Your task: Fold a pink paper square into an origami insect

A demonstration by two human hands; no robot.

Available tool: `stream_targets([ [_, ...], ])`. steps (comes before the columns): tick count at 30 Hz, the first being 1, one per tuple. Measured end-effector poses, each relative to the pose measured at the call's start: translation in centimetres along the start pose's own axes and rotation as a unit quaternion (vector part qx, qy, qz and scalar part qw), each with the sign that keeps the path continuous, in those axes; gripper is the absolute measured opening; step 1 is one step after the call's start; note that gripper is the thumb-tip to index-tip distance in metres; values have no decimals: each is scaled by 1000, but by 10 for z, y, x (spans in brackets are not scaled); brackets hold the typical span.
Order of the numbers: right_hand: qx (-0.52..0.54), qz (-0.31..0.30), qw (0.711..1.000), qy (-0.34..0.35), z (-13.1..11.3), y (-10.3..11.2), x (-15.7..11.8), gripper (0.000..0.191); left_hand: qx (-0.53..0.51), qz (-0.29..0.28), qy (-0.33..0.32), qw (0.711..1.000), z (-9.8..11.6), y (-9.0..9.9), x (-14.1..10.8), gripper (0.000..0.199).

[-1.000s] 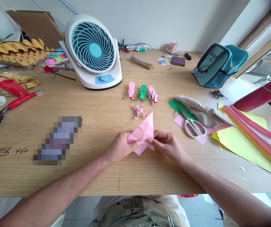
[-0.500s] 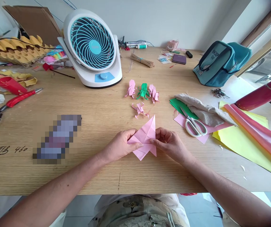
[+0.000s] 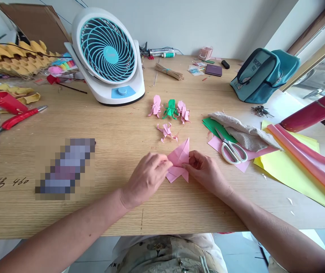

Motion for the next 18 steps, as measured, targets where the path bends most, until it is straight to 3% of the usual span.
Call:
stream_targets([
  [4,-42,4,999,19,-1,-1,0,18,10,-46,-119,992,18,-10,-4,30],
  [12,-87,13,996,31,3,3,2,6,9,-95,-120,988,19,-19,-7,31],
  [18,-45,27,999,-2,8,7,10,22,-2,-101,-118,988,20,-21,-7,33],
])
Point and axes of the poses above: each hand's wrist, its own x-axis towards the middle knuckle, its own y-axis out of the back of the hand, z = x × y, the point moved 3 cm from there along x, towards the middle knuckle, and after that the axes turned 6 degrees about -z, right-handed, at the moved point
